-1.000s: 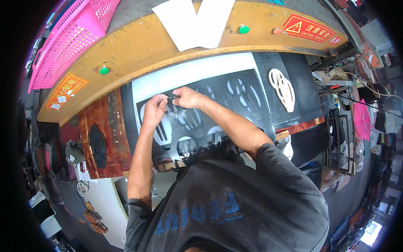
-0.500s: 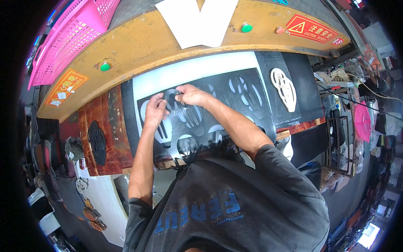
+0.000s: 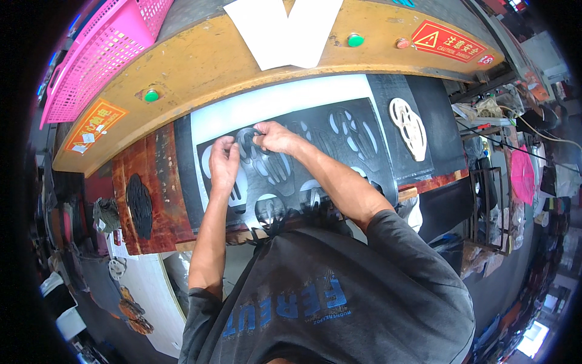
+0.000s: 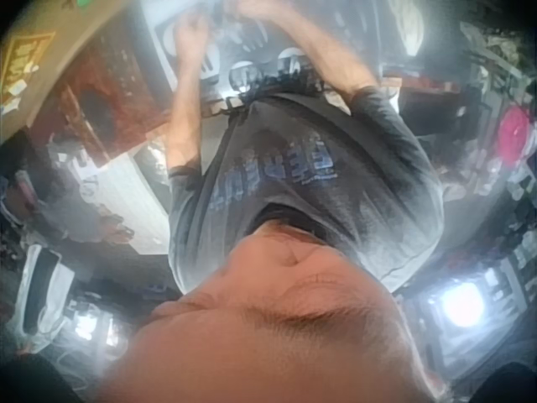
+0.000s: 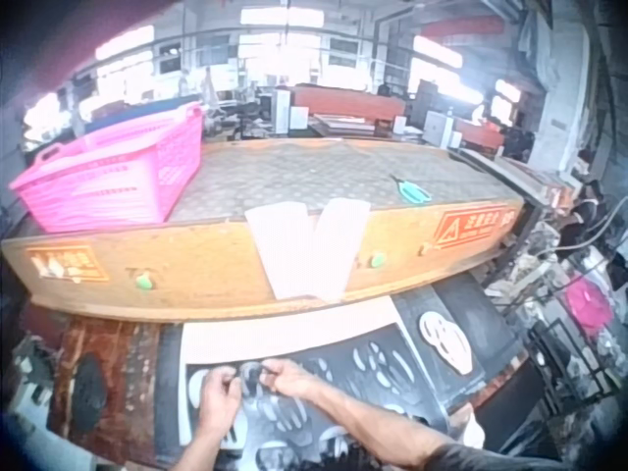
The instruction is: The person removes cut-out shapes from a black rubber sheet on a press table, discards the excess material, and repeats the process with a new sheet. They handle the rubber sheet and cut-out parts by hand, placing the finished pieces aside and the scrap into a bag.
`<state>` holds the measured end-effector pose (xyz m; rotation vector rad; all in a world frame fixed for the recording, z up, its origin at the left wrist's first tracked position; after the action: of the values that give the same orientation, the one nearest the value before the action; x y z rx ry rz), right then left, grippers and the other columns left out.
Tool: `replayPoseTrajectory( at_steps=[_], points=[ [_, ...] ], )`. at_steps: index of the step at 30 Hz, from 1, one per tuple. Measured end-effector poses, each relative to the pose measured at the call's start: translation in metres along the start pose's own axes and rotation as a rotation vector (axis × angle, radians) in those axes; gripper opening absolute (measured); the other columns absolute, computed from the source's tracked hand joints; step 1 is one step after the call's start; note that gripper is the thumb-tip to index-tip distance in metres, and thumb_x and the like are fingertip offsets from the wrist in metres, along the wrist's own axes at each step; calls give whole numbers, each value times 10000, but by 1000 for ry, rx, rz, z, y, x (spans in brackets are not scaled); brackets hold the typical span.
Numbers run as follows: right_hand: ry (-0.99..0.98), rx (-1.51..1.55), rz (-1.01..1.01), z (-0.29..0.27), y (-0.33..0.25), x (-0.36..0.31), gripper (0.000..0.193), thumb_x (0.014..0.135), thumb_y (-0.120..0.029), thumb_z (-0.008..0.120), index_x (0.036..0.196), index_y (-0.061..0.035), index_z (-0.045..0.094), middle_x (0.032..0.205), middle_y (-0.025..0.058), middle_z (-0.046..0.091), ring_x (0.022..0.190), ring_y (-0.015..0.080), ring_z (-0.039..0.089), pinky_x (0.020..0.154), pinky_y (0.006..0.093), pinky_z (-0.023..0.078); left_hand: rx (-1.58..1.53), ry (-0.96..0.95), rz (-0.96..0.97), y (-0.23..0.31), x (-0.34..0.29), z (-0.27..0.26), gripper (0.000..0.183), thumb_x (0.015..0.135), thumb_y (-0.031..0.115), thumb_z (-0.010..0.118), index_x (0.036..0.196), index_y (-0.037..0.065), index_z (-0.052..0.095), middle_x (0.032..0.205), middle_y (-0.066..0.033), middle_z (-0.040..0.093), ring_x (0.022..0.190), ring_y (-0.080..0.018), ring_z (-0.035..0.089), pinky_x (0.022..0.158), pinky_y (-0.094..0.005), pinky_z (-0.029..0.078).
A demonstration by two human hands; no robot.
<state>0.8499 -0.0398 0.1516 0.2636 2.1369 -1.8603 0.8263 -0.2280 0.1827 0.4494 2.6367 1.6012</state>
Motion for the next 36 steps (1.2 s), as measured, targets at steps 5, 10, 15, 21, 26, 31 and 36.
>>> replayPoseTrajectory(
  at_steps=[5, 10, 15, 21, 26, 31, 36],
  points=[
    [-20, 39, -26, 0, 9, 8, 33, 971, -25, 683, 994, -43, 698, 841, -42, 632, 735, 78, 573, 672, 257, 477, 104, -94, 107, 12, -4, 16, 332, 955, 128, 723, 1280, 58, 728, 1126, -151, 699, 959, -315, 729, 871, -415, 587],
    [-13, 82, -66, 0, 10, 7, 34, 934, -81, 730, 948, -65, 704, 737, -27, 619, 654, 82, 551, 588, 274, 433, 144, -96, 152, 21, 1, 16, 308, 957, 169, 727, 1244, 57, 740, 1124, -145, 689, 1001, -326, 713, 907, -432, 569],
    [6, 46, -39, -2, 9, 2, 54, 931, -96, 752, 920, -63, 710, 731, -31, 622, 670, 85, 559, 603, 278, 443, 191, -106, 175, 31, 8, 14, 213, 955, 134, 740, 1148, 44, 739, 1106, -145, 688, 936, -314, 721, 844, -421, 571],
    [26, 84, -51, -4, 7, 1, 73, 945, -83, 749, 886, -52, 719, 746, -15, 651, 691, 89, 580, 638, 285, 472, 350, -118, 326, 53, 7, 16, 170, 951, 112, 724, 1121, 94, 729, 1062, -139, 663, 911, -387, 712, 789, -483, 570],
    [27, 80, -42, -5, 6, 0, 53, 941, -81, 751, 901, -51, 732, 756, -9, 670, 688, 87, 598, 627, 283, 486, 351, -176, 407, 59, 10, 19, 139, 949, 75, 710, 1086, 96, 712, 1061, -138, 659, 909, -401, 703, 782, -498, 567],
    [64, 61, -16, -3, 4, -1, 78, 949, -102, 749, 903, -43, 727, 755, -2, 672, 663, 85, 596, 618, 279, 487, 261, -148, 536, 53, -6, 12, 129, 940, 24, 704, 1063, 59, 691, 1079, -164, 661, 960, -413, 689, 822, -481, 566],
    [90, -65, 18, -1, 7, 2, 82, 941, -129, 752, 930, -49, 739, 746, 14, 673, 673, 90, 596, 638, 302, 493, 236, -45, 528, 40, -25, 10, 123, 935, 23, 699, 1024, 51, 618, 1067, -146, 682, 981, -392, 687, 838, -481, 562]
  ],
)
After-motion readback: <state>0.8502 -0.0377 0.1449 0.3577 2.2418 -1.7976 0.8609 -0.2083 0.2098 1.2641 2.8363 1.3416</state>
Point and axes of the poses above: each hand's wrist, its own x-axis towards the middle knuckle, its own z-axis out of the palm, y = z × x, the point moved 7 cm from there along x, towards the middle knuckle
